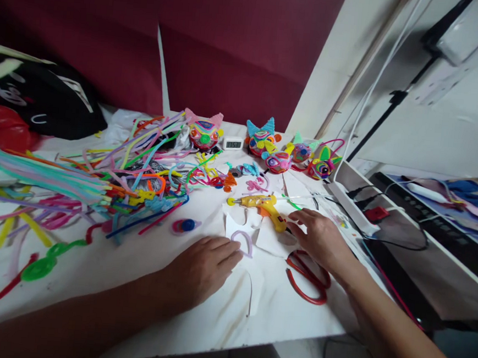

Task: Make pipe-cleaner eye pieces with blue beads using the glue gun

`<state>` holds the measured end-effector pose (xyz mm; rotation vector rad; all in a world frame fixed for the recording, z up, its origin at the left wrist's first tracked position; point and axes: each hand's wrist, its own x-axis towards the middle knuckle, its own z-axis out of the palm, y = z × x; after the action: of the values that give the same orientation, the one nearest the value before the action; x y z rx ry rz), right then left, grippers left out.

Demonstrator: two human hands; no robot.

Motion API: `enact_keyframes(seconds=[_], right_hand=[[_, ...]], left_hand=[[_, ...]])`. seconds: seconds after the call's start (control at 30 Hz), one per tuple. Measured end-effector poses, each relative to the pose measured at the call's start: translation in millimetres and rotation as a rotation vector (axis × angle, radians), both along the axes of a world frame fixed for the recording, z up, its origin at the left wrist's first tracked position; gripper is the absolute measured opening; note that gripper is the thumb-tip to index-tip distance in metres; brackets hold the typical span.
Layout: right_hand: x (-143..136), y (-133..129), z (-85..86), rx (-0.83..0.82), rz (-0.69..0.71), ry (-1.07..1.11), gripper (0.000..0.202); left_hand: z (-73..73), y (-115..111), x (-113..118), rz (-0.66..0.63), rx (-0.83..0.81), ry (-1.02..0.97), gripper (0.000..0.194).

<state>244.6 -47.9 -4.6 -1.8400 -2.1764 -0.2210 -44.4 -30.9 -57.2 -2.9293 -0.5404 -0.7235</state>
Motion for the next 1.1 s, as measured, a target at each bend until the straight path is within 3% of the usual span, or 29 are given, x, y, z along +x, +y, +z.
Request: enact_keyframes(seconds=[0.13,0.33,0.53,0.67,1.1], right_hand=[[32.8,-3.3,5.5,0.017,-0.056,-0.033,0.018],[90.3,-34.9,14.4,0.068,-0.270,-0.098,0.021],[123.6,-42.6,15.3,0.051,-0.434,-0.167,0.022],[132.1,-29.6,11.7,-0.010,-0.483,-0.184,0.021],[114.7,4.2,-6.2,-0.239,-0.366,-0.147,0.021]], left_hand=[[0.4,0.9,0.9,-0.008,0.015,-0.019,0.025],[3.6,1.4,1.5,-0.014,0.035,-0.033,0.028],[5.6,1.1,1.5,-0.014,0.047,-0.052,0.028],[4.7,2.5,1.3,-0.027,0.041,-0.035,0.027],[4.3,3.2,-1.1,-0.025,-0.008,-0.002,0.025]])
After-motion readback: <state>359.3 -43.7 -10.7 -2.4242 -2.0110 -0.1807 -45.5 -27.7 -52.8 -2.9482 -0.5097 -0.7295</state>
